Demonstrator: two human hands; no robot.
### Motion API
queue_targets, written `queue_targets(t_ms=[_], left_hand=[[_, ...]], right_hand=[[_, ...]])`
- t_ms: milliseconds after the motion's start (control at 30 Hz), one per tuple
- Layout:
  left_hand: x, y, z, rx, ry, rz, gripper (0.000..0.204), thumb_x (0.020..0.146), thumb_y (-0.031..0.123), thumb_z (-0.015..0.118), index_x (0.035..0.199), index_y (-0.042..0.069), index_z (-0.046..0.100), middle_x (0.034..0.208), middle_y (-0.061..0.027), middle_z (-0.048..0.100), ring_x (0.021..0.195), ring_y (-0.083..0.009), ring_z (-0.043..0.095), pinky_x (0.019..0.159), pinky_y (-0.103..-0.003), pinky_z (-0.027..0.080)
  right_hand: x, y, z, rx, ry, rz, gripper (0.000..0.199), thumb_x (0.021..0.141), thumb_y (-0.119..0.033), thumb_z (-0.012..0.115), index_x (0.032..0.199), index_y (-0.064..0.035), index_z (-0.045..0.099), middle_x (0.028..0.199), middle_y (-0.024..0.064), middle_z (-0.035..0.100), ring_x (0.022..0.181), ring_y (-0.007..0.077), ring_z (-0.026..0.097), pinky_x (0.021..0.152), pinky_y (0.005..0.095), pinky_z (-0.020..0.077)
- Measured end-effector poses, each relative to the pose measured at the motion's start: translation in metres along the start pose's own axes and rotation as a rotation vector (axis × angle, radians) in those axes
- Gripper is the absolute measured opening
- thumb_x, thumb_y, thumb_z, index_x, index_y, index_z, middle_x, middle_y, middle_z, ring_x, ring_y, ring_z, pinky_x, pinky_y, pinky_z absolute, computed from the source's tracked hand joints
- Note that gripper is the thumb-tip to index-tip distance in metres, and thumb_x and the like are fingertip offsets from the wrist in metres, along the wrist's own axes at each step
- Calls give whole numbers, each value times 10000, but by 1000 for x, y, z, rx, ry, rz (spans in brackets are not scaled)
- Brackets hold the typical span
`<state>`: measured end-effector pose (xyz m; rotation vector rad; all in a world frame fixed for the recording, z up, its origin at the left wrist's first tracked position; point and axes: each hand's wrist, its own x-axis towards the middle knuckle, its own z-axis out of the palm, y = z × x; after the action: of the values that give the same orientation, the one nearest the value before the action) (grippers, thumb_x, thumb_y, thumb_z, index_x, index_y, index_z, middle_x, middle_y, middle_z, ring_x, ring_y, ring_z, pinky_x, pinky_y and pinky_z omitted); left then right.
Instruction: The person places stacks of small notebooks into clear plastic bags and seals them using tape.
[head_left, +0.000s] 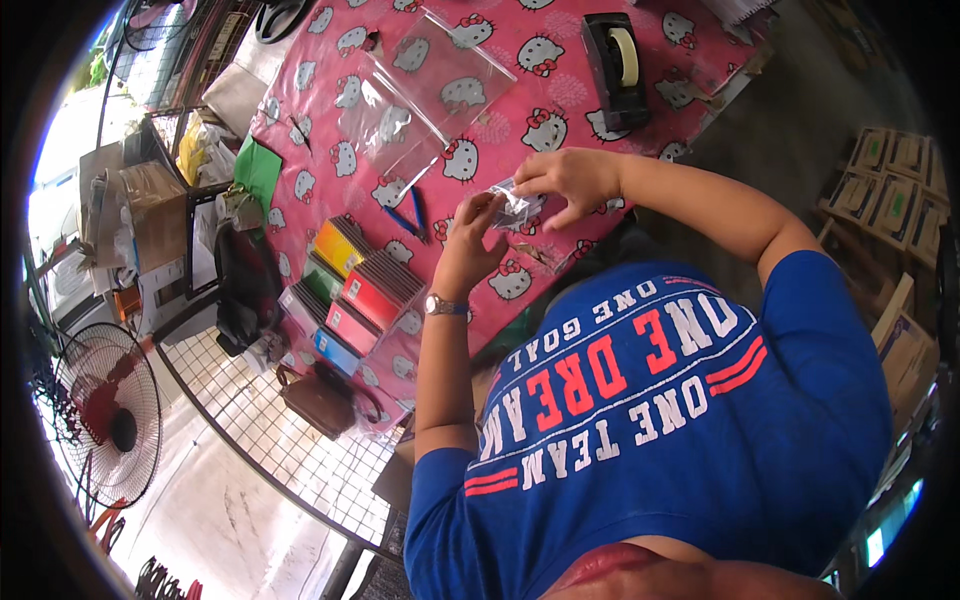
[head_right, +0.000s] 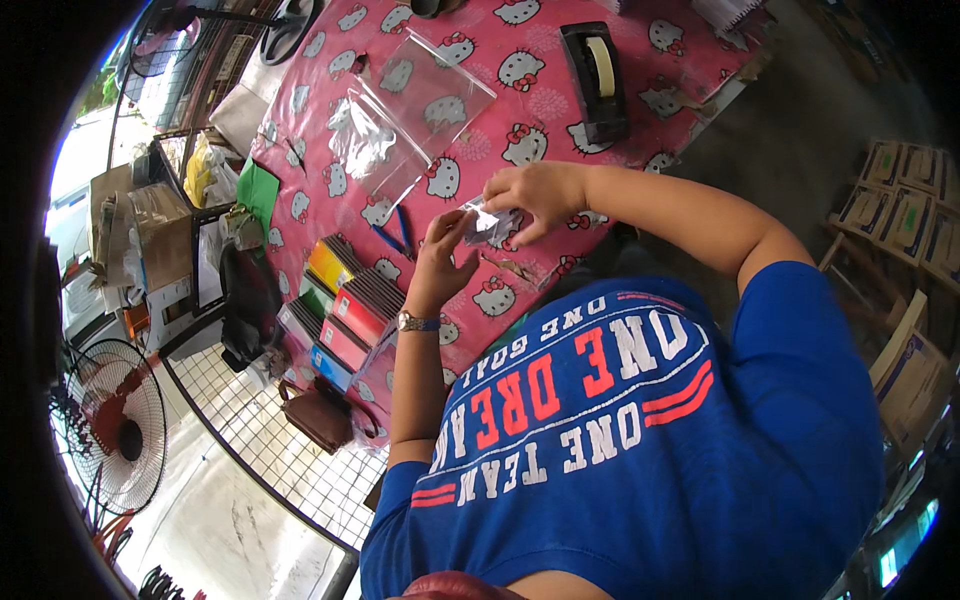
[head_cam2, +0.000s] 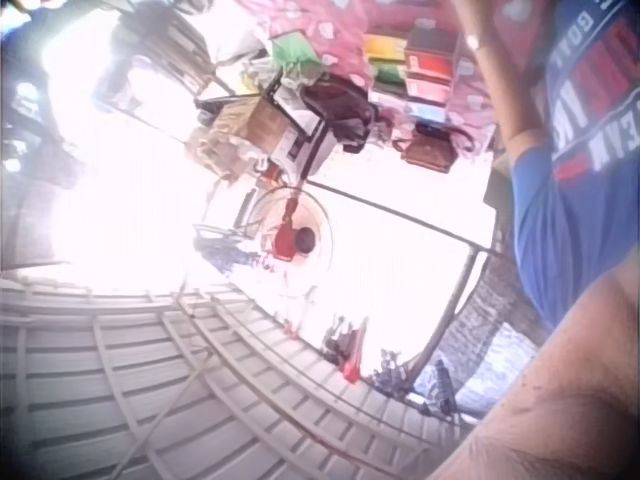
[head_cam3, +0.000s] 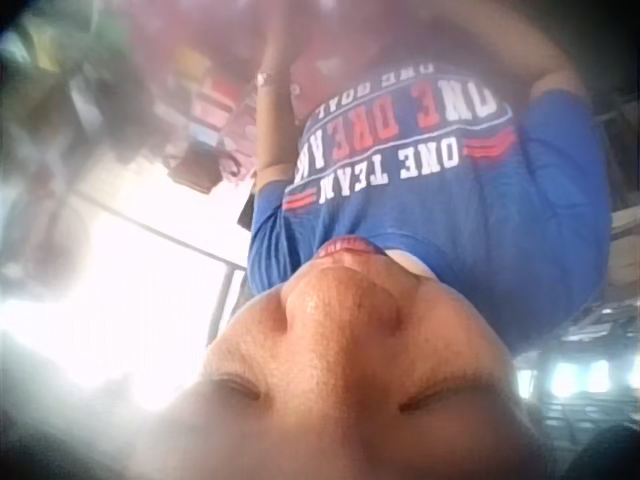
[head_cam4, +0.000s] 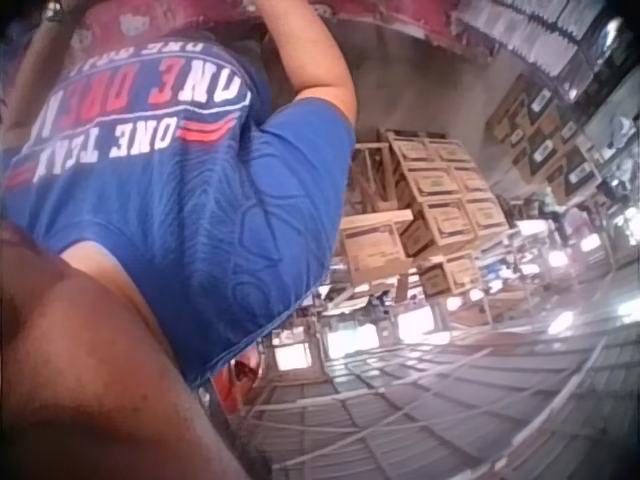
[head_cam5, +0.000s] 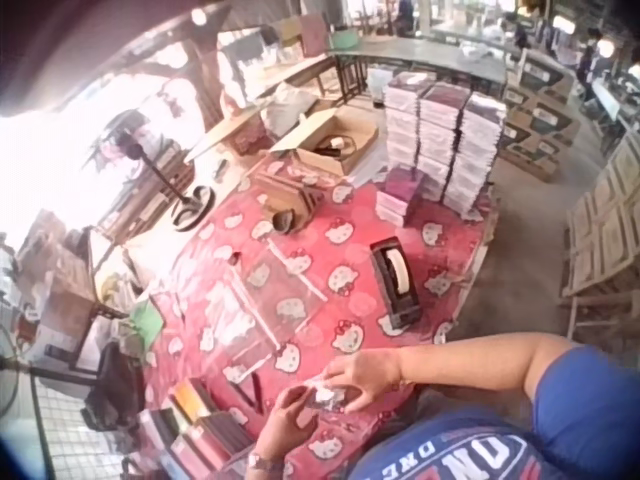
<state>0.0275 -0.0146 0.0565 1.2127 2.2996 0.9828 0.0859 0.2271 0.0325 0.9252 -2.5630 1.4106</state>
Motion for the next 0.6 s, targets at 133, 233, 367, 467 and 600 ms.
queue_targets(t_ms=[133,233,367,467,600], left_hand=[[-7,-8,24,165,125,46,413,647,12,734,1048,61,647,1116,-92,570,1004,-267,551,847,-347,481],[-12,-19,38,-11,358,-78,226,651,22,760,862,93,719,1057,-72,573,955,-235,550,793,-340,475],[-11,-9,41,-20,437,-354,144,674,179,804,792,120,747,1096,-53,514,1034,-232,485,883,-337,395],[4,-4,38,164,460,-366,202,645,276,822,768,132,753,1097,-66,514,1097,-250,440,940,-365,347],[13,-2,29,101,369,-396,143,613,219,796,731,147,756,1192,-81,528,1157,-297,411,991,-421,312]], right_hand=[[0,-2,25,-305,-25,-79,352,677,-294,729,921,-68,616,972,66,577,985,246,540,840,380,479],[7,-5,41,-274,175,128,206,722,-266,710,787,-87,630,1007,25,557,985,202,504,863,385,351],[13,-9,42,-114,222,437,204,766,-276,685,694,-93,631,1093,16,524,1033,194,462,877,406,326],[19,-8,48,-173,209,606,212,799,-288,663,687,-107,664,1165,8,488,1069,191,420,902,429,301],[6,0,22,-216,446,421,168,825,-254,653,819,-91,691,1085,49,535,973,213,498,859,389,386]])
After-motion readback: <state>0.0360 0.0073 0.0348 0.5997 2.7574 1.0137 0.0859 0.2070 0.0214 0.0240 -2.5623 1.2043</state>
